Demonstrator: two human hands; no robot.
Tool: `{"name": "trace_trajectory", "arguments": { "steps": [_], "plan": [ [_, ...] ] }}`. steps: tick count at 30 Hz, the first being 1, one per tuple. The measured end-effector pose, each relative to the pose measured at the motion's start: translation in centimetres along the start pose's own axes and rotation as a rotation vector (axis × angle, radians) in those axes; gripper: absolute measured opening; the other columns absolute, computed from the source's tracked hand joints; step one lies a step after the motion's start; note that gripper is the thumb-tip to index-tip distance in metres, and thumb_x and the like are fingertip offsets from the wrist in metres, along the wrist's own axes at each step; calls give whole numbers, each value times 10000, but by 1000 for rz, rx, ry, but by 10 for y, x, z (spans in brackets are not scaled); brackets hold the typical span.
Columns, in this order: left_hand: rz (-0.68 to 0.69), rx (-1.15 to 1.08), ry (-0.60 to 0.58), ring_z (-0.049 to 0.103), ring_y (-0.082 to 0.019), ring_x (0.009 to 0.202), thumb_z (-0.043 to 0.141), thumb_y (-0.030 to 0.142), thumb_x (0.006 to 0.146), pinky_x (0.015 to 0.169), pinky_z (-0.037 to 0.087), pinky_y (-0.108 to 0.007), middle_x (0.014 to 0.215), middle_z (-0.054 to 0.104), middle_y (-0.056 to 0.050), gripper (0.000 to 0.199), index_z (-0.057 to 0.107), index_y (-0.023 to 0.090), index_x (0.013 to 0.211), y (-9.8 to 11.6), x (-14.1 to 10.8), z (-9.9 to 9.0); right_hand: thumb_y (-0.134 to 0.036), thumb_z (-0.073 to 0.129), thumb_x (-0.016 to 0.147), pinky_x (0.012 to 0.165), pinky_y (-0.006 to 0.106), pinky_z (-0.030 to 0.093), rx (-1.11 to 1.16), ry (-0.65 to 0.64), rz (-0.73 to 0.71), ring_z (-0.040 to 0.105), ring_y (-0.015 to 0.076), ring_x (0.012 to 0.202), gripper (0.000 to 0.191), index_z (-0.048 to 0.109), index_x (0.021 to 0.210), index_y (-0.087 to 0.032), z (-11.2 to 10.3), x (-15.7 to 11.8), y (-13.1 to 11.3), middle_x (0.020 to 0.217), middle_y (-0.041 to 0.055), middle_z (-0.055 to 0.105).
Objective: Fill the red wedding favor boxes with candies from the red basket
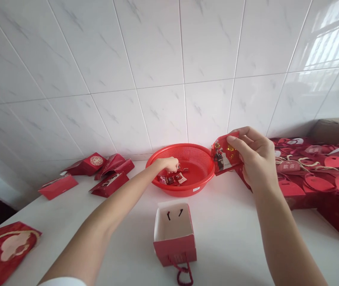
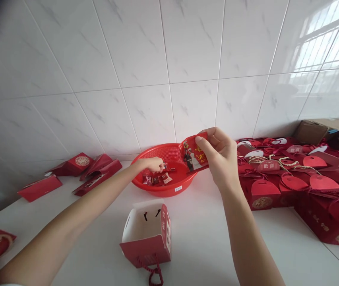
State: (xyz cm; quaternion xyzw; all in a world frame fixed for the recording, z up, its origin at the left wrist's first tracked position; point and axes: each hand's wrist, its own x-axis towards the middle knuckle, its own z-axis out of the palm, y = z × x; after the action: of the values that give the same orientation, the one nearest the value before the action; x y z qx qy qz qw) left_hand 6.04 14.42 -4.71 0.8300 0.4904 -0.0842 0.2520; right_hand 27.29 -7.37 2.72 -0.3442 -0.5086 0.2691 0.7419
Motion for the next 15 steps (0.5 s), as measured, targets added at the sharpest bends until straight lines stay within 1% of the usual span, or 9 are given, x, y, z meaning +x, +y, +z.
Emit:
{"name": "trace_trajectory", "arguments": {
  "steps": [2, 5, 7, 8, 9, 10, 11, 13, 15],
  "plan": [
    [-14, 82, -6, 614, -208, 647, 661, 163, 603, 614, 454, -289, 668, 687, -55, 51, 694, 196, 625, -1, -8, -6, -275, 737, 782, 458, 224, 471, -8, 15, -8, 574, 112, 527, 163, 592, 743, -210, -1, 1, -1, 679, -12, 662],
    [2, 151, -15, 661, -216, 772, 658, 243, 682, 681, 481, -276, 920, 756, -71, 273, 773, 215, 929, 6, -17, -7, -275, 724, 779, 408, 199, 410, -36, 64, -23, 552, 100, 502, 158, 586, 740, -207, -3, 2, -2, 670, -15, 654],
    [36, 168, -19, 673, -225, 890, 679, 319, 713, 722, 490, -263, 1106, 749, -70, 398, 755, 256, 1098, 14, -21, -3, -284, 717, 785, 363, 188, 340, -72, 124, -38, 524, 91, 476, 157, 586, 745, -207, -7, 2, -2, 668, -16, 648],
    [53, 168, -25, 672, -228, 932, 693, 353, 717, 729, 493, -258, 1159, 739, -66, 435, 743, 276, 1142, 19, -23, 0, -286, 713, 791, 346, 186, 307, -90, 156, -50, 506, 84, 460, 159, 584, 746, -206, -9, 2, -2, 665, -17, 642],
    [68, 164, -40, 672, -229, 942, 704, 377, 719, 720, 495, -255, 1166, 740, -63, 438, 743, 286, 1146, 23, -23, 3, -286, 710, 797, 335, 186, 282, -107, 184, -63, 487, 78, 445, 160, 581, 747, -205, -10, 2, -3, 660, -20, 635],
    [76, 156, -63, 677, -229, 913, 708, 390, 721, 696, 496, -258, 1123, 752, -66, 401, 758, 284, 1105, 27, -24, 7, -283, 705, 804, 329, 187, 268, -122, 202, -79, 472, 74, 433, 160, 578, 747, -205, -12, 2, -3, 654, -22, 629],
    [77, 146, -90, 683, -227, 851, 707, 391, 724, 663, 496, -264, 1041, 767, -71, 331, 778, 271, 1025, 29, -24, 11, -279, 700, 810, 326, 188, 265, -134, 211, -97, 465, 72, 426, 159, 574, 747, -204, -14, 2, -4, 650, -23, 624],
    [62, 126, -128, 669, -220, 690, 703, 357, 717, 597, 491, -286, 827, 760, -79, 171, 782, 230, 799, 32, -23, 18, -275, 691, 821, 327, 189, 279, -146, 209, -123, 479, 75, 432, 161, 567, 746, -203, -16, 2, -5, 658, -20, 623],
    [55, 93, -84, 637, -212, 585, 715, 298, 679, 561, 486, -300, 667, 714, -75, 112, 733, 203, 624, 32, -21, 22, -272, 690, 821, 332, 187, 291, -147, 206, -135, 500, 79, 448, 164, 563, 744, -202, -17, 2, -6, 665, -18, 622]
  ]
}}
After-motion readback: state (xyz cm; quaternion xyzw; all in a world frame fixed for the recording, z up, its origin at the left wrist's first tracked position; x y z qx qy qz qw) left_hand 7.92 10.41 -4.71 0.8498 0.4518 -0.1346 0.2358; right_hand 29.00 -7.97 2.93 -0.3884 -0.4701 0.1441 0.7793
